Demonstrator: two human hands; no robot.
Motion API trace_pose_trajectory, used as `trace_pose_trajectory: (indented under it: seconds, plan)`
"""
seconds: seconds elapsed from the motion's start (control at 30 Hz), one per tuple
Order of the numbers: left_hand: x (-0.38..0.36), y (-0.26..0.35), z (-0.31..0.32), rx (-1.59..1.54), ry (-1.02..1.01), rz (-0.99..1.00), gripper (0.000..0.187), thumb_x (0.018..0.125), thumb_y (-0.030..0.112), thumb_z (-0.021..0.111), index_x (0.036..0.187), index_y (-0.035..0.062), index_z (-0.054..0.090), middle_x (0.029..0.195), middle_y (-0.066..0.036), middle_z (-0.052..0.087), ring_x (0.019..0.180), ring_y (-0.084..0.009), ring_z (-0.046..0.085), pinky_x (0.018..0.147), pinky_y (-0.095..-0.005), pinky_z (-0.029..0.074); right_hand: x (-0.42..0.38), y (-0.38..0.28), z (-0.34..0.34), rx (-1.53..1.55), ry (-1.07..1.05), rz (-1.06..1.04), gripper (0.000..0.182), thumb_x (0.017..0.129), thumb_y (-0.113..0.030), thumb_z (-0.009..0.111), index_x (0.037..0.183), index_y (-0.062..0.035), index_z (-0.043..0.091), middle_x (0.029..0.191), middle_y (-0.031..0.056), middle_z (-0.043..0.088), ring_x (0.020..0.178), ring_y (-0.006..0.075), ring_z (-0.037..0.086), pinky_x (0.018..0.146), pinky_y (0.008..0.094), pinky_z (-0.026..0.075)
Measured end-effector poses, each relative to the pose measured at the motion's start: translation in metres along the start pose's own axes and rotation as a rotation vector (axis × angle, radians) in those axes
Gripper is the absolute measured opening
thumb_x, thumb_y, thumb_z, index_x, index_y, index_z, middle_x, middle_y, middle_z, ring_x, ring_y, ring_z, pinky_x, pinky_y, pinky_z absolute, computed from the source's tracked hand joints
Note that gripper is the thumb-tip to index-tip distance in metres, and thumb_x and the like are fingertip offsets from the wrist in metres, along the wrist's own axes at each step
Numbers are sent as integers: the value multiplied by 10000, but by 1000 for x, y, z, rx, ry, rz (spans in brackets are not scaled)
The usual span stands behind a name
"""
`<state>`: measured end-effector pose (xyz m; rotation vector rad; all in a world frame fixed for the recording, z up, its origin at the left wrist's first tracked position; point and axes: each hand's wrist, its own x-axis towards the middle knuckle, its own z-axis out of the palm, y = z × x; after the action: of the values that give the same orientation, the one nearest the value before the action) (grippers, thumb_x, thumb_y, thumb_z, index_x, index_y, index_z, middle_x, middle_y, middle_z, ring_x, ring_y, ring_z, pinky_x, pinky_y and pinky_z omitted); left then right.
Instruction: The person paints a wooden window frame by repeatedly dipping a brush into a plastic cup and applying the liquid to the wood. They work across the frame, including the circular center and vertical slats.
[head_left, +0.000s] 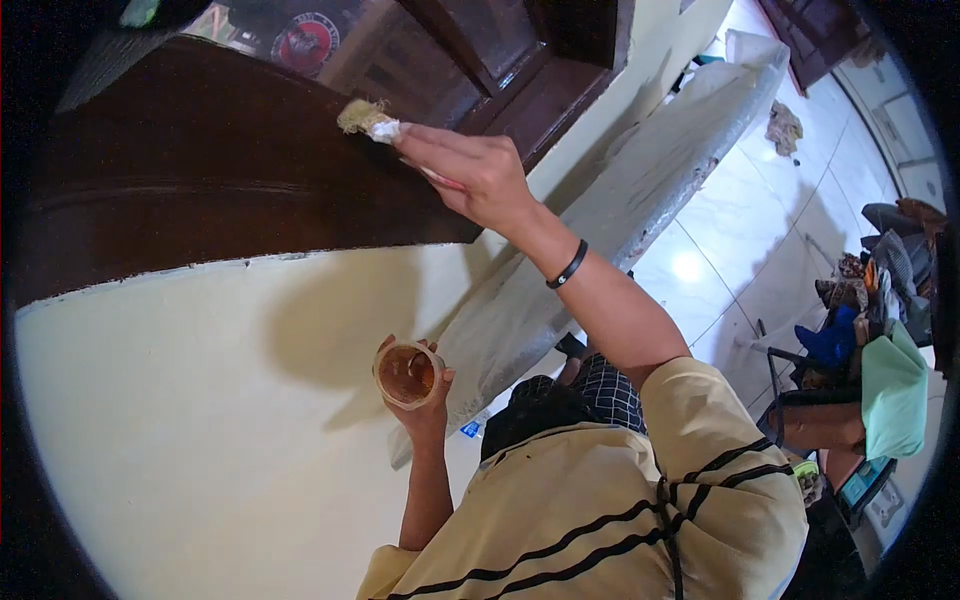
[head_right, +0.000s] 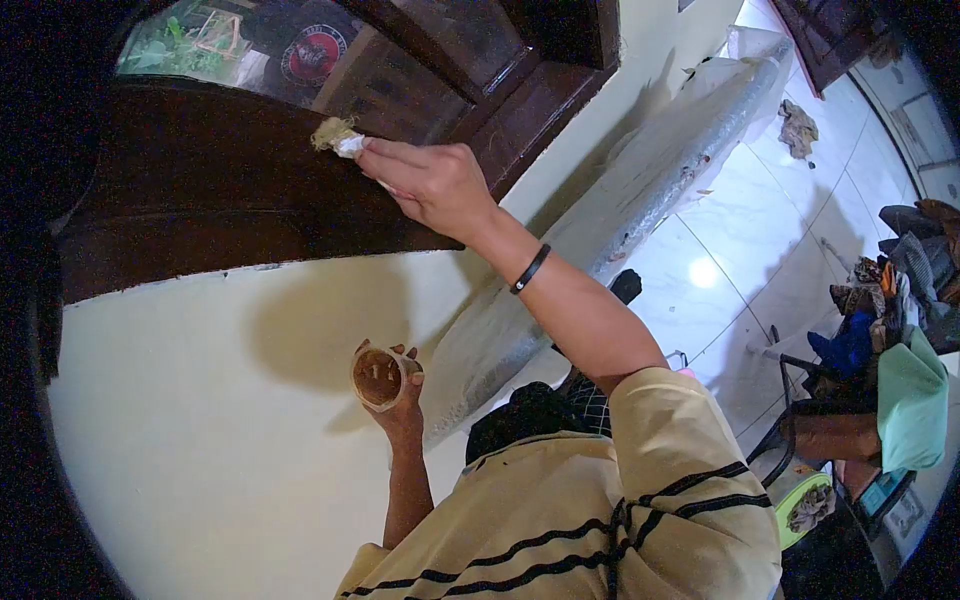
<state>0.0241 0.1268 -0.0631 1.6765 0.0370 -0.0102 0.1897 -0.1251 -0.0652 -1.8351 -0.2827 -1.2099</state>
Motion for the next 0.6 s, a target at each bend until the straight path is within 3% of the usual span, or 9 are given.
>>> trace_pose_trajectory:
  seconds: [0.1, 0.3, 0.4, 0.5, 0.6]
  plan:
    - [1, 3, 1, 0, -1, -2, 915, 697, 86, 907, 1433, 56, 365, 1186, -124, 583, 1115, -269, 631, 980, -393, 529, -25, 2, 4, -65, -35, -10, 337, 789, -45, 679, 1119, -107, 712, 1123, 47, 730, 817, 256, 729, 655, 328, 598]
    - [3, 2, 3, 13, -15, -4, 934, 689, 104, 921, 1434, 58, 359, 1187, -125, 583, 1106, -263, 634, 966, -378, 531, -75, 27, 10, -257, -430, 199, 261, 797, -75, 654, 1044, -131, 715, 1094, 30, 732, 782, 273, 713, 613, 388, 576]
    - [3, 4, 4, 20, -34, 3, 935, 685, 107, 924, 1430, 60, 360, 1195, -125, 580, 1109, -267, 635, 974, -381, 527, -73, 44, 8, -442, -974, 329, 225, 835, -104, 600, 1041, -125, 691, 1095, 54, 712, 764, 299, 706, 630, 438, 562]
    - [3, 2, 3, 6, -18, 0, 926, 683, 97, 922, 1423, 60, 366, 1197, -120, 578, 1115, -269, 634, 979, -385, 532, -55, 36, 1, -372, -785, 286, 194, 828, -99, 603, 1007, -110, 678, 1087, 73, 705, 775, 304, 705, 627, 435, 560]
    - [5, 0, 2, 25, -14, 20, 923, 680, 88, 920, 1421, 62, 369, 1195, -117, 580, 1116, -269, 635, 982, -389, 540, -29, 32, 7, -263, -492, 99, 186, 826, -104, 607, 998, -113, 677, 1067, 80, 708, 768, 304, 704, 621, 434, 558]
